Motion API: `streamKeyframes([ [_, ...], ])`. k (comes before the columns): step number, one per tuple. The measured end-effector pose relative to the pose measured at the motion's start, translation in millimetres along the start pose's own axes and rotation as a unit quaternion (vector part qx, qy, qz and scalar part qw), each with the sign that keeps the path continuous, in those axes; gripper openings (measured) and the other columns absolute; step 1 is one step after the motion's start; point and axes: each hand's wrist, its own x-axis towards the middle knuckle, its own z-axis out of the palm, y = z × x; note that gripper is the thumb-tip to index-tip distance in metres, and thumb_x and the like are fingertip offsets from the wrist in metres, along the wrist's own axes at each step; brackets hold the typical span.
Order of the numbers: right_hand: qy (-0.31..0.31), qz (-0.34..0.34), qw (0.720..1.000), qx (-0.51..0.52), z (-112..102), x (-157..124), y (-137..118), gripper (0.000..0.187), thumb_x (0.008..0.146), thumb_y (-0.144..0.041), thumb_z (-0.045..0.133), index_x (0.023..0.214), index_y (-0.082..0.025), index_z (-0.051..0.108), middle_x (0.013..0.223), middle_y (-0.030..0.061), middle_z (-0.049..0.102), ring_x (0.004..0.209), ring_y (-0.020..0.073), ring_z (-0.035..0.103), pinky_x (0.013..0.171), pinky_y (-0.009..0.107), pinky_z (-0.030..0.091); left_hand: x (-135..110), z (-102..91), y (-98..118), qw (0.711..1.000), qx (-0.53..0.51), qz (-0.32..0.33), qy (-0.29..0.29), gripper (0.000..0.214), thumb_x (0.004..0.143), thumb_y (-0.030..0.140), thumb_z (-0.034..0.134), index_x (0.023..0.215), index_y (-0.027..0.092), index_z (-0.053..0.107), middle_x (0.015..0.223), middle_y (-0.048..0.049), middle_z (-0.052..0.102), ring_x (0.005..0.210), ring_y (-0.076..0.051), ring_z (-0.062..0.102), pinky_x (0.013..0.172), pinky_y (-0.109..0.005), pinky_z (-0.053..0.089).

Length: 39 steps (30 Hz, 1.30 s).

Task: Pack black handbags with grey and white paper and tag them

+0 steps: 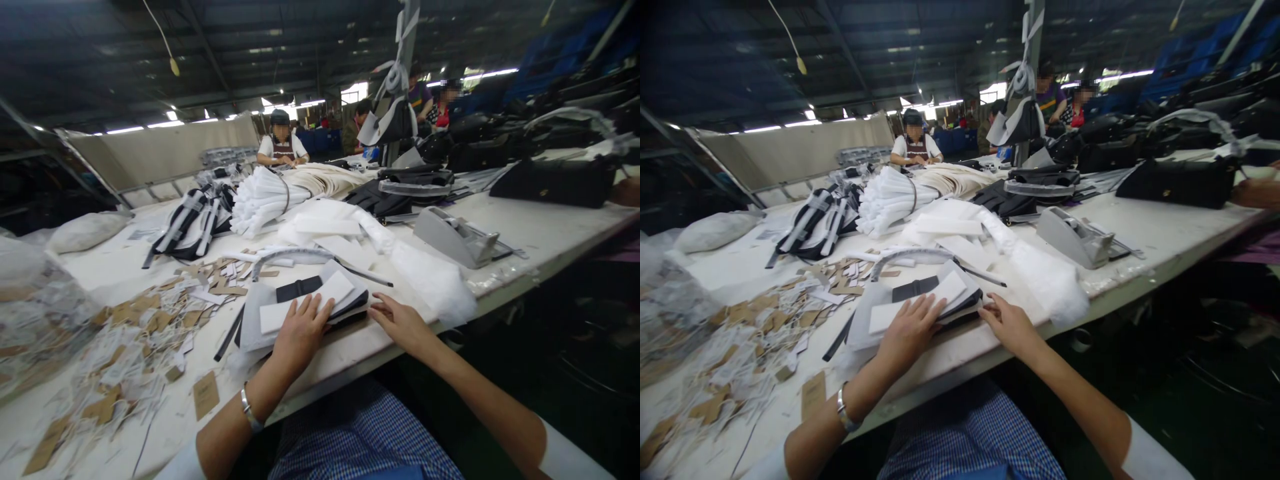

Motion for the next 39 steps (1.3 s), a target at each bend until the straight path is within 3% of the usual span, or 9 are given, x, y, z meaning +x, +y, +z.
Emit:
streamKeyframes([
  [5,-0.145,0.056,0.988,0.007,4.8,27.7,-12.0,0.036,0.085,-0.048,0.062,0.100,-0.015,0.067,0.076,0.0050,0.074,0.065,0.0215,0.069,0.064,0.033,0.055,-3.3,-0.5,-3.3,1.000,0.014,0.010,0.015,0.055,0.094,0.024,0.059,0.146,0.021,0.040,0.142,-0.0145,0.055,0.130,-0.034,0.052,0.103,-0.054,0.045],
  [10,-0.156,0.106,0.972,0.138,2.6,12.2,-34.6,0.049,0.078,-0.047,0.074,0.115,-0.016,0.065,0.112,0.0106,0.072,0.102,0.0270,0.067,0.091,0.039,0.052,-19.4,-5.5,-9.5,0.999,0.018,0.022,0.037,0.053,0.096,0.024,0.056,0.147,0.023,0.039,0.145,-0.0114,0.052,0.132,-0.031,0.050,0.106,-0.052,0.043],
  [14,-0.171,0.181,0.878,0.410,12.2,-9.5,-53.0,0.054,0.070,-0.041,0.082,0.114,-0.018,0.063,0.114,0.0085,0.072,0.110,0.0259,0.065,0.098,0.040,0.051,-32.8,-8.1,-11.5,0.996,0.024,0.034,0.074,0.052,0.098,0.024,0.052,0.148,0.024,0.039,0.148,-0.0099,0.050,0.135,-0.029,0.047,0.109,-0.049,0.041],
  [17,-0.123,0.215,0.830,0.499,22.5,-12.3,-63.7,0.054,0.060,-0.034,0.089,0.105,-0.015,0.065,0.106,0.0096,0.073,0.103,0.0260,0.068,0.091,0.039,0.055,-37.4,-8.3,-11.9,0.996,0.029,0.024,0.087,0.062,0.095,0.032,0.057,0.151,0.020,0.033,0.152,-0.0121,0.043,0.140,-0.031,0.041,0.112,-0.049,0.037],
  [28,-0.061,0.212,0.837,0.501,34.2,3.7,-80.8,0.054,0.063,-0.033,0.088,0.106,-0.015,0.062,0.103,0.0089,0.073,0.095,0.0209,0.070,0.077,0.029,0.060,-31.8,5.6,-18.8,0.981,0.063,0.005,0.182,0.061,0.094,0.023,0.050,0.151,0.010,0.031,0.150,-0.0159,0.045,0.138,-0.031,0.044,0.111,-0.047,0.039],
  [32,-0.146,0.108,0.906,0.382,13.2,12.3,-59.8,0.041,0.079,-0.045,0.075,0.105,-0.017,0.061,0.094,0.0071,0.075,0.090,0.0218,0.072,0.083,0.037,0.059,-31.8,1.1,-31.1,0.980,0.051,0.008,0.194,0.061,0.094,0.020,0.046,0.153,0.011,0.029,0.148,-0.0134,0.048,0.135,-0.029,0.047,0.108,-0.044,0.043],
  [35,-0.119,-0.059,0.987,0.089,-26.3,29.5,-20.1,0.029,0.094,-0.043,0.054,0.098,-0.019,0.070,0.101,0.0082,0.075,0.099,0.0231,0.070,0.095,0.041,0.053,-33.0,-3.4,-40.1,0.980,0.044,-0.006,0.193,0.062,0.093,0.013,0.043,0.153,0.014,0.028,0.148,-0.0114,0.049,0.134,-0.027,0.049,0.107,-0.042,0.045],
  [37,-0.032,-0.126,0.980,-0.148,-55.2,44.7,13.1,0.026,0.096,-0.030,0.050,0.110,-0.021,0.070,0.120,0.0107,0.070,0.113,0.0265,0.065,0.103,0.045,0.048,-33.4,-4.2,-42.8,0.981,0.043,-0.013,0.191,0.063,0.092,0.011,0.041,0.153,0.014,0.028,0.149,-0.0109,0.048,0.134,-0.027,0.049,0.107,-0.043,0.046],
  [39,-0.021,-0.138,0.928,-0.346,-78.2,59.6,44.5,0.036,0.090,-0.018,0.055,0.124,-0.019,0.065,0.142,0.0138,0.056,0.133,0.0316,0.050,0.110,0.052,0.040,-33.3,-3.1,-42.7,0.981,0.044,-0.016,0.187,0.062,0.092,0.010,0.041,0.153,0.015,0.030,0.149,-0.0106,0.048,0.135,-0.027,0.048,0.108,-0.043,0.046],
])
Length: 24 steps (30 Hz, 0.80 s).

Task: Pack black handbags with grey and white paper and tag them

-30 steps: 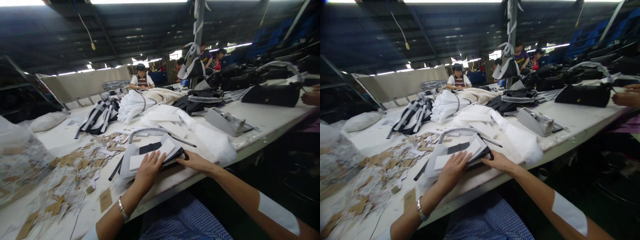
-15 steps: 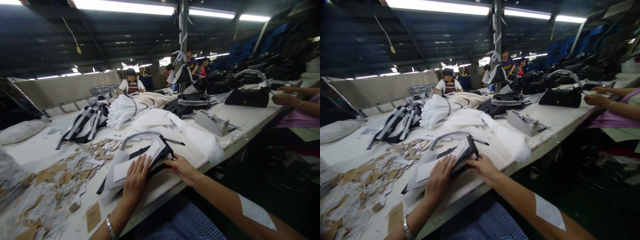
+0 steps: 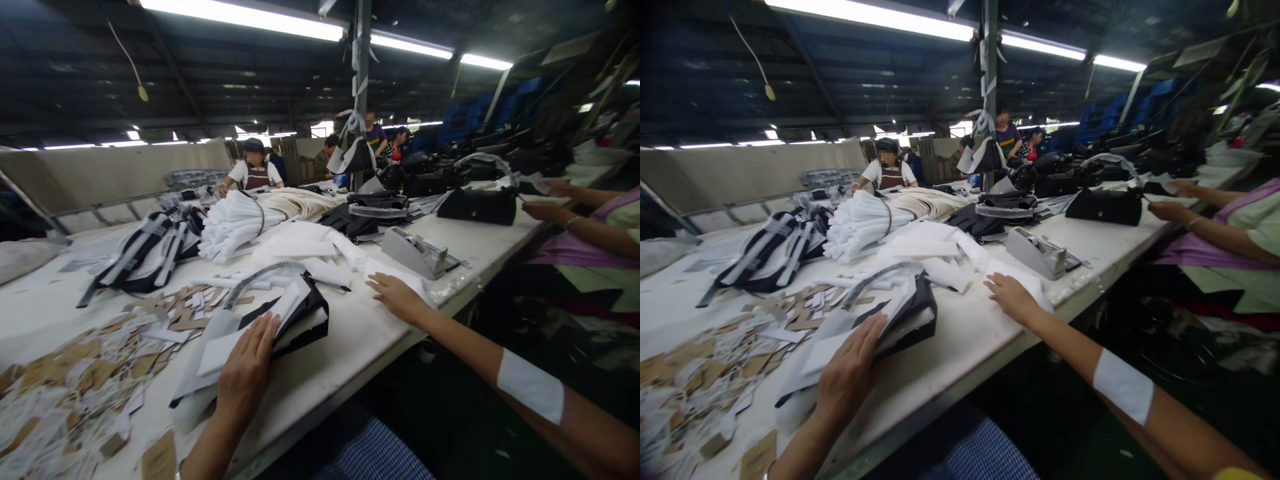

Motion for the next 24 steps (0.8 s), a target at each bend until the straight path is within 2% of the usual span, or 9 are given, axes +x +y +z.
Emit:
streamKeyframes([
  [2,-0.023,0.007,0.996,-0.088,5.7,3.9,28.9,0.041,0.086,-0.015,0.059,0.126,-0.017,0.064,0.148,0.0161,0.048,0.140,0.0363,0.040,0.111,0.060,0.034,-0.5,1.9,1.9,1.000,0.001,0.005,-0.006,0.061,0.092,0.009,0.041,0.152,0.016,0.032,0.149,-0.0102,0.048,0.135,-0.028,0.048,0.108,-0.044,0.046],
  [4,-0.035,0.009,0.994,-0.100,11.0,7.8,44.0,0.033,0.086,-0.016,0.061,0.118,-0.017,0.069,0.142,0.0159,0.055,0.138,0.0372,0.042,0.110,0.062,0.033,-0.9,3.6,3.9,1.000,0.003,0.011,-0.013,0.060,0.091,0.009,0.041,0.151,0.016,0.033,0.150,-0.0099,0.047,0.135,-0.028,0.048,0.107,-0.044,0.046],
  [7,-0.034,-0.003,0.996,-0.086,13.4,14.8,47.9,0.021,0.089,-0.016,0.058,0.101,-0.019,0.074,0.122,0.0110,0.070,0.129,0.0297,0.054,0.111,0.053,0.036,-0.4,4.2,5.0,1.000,0.004,0.007,-0.018,0.060,0.092,0.008,0.039,0.151,0.016,0.033,0.150,-0.0097,0.047,0.135,-0.028,0.047,0.108,-0.044,0.046],
  [10,-0.009,-0.012,0.997,-0.071,7.0,23.5,40.7,0.019,0.089,-0.014,0.057,0.095,-0.019,0.075,0.110,0.0085,0.075,0.118,0.0252,0.062,0.113,0.049,0.033,1.2,3.0,3.9,1.000,0.004,-0.006,-0.013,0.061,0.091,0.007,0.039,0.151,0.016,0.033,0.149,-0.0096,0.048,0.135,-0.027,0.048,0.108,-0.044,0.045],
  [15,0.063,-0.006,0.998,-0.028,-10.5,22.3,5.6,0.022,0.095,-0.023,0.053,0.102,-0.021,0.074,0.113,0.0060,0.074,0.111,0.0234,0.066,0.113,0.048,0.035,3.2,0.3,1.7,1.000,-0.009,-0.022,-0.010,0.065,0.089,0.007,0.040,0.152,0.017,0.030,0.148,-0.0104,0.049,0.134,-0.028,0.049,0.108,-0.044,0.046],
  [18,0.077,0.002,0.992,0.096,-18.0,-1.2,-31.3,0.022,0.095,-0.031,0.055,0.100,-0.025,0.075,0.107,0.0040,0.076,0.102,0.0235,0.069,0.105,0.044,0.044,3.8,-1.0,1.1,0.999,-0.017,-0.029,-0.013,0.067,0.088,0.004,0.040,0.152,0.018,0.031,0.150,-0.0099,0.047,0.136,-0.027,0.046,0.110,-0.044,0.044],
  [20,0.030,0.002,0.979,0.203,-21.3,-22.8,-56.2,0.020,0.093,-0.033,0.058,0.097,-0.026,0.076,0.104,0.0034,0.076,0.098,0.0242,0.070,0.096,0.040,0.051,4.5,-1.5,0.8,0.999,-0.022,-0.035,-0.013,0.067,0.087,0.003,0.039,0.152,0.019,0.031,0.150,-0.0092,0.047,0.137,-0.027,0.046,0.110,-0.044,0.044],
  [22,-0.055,-0.020,0.957,0.285,-22.0,-42.1,-75.4,0.020,0.092,-0.034,0.059,0.096,-0.026,0.077,0.101,0.0032,0.077,0.095,0.0236,0.071,0.089,0.036,0.054,5.4,-1.6,0.5,0.999,-0.029,-0.039,-0.011,0.067,0.087,0.004,0.040,0.152,0.019,0.031,0.149,-0.0097,0.048,0.136,-0.027,0.047,0.109,-0.045,0.045],
  [24,-0.104,-0.033,0.938,0.328,-18.0,-53.4,-86.8,0.022,0.092,-0.036,0.059,0.100,-0.026,0.077,0.102,0.0038,0.076,0.096,0.0233,0.071,0.090,0.035,0.054,6.2,-1.4,0.3,0.998,-0.038,-0.041,-0.012,0.067,0.088,0.007,0.043,0.152,0.018,0.030,0.149,-0.0105,0.048,0.135,-0.028,0.047,0.108,-0.045,0.046],
])
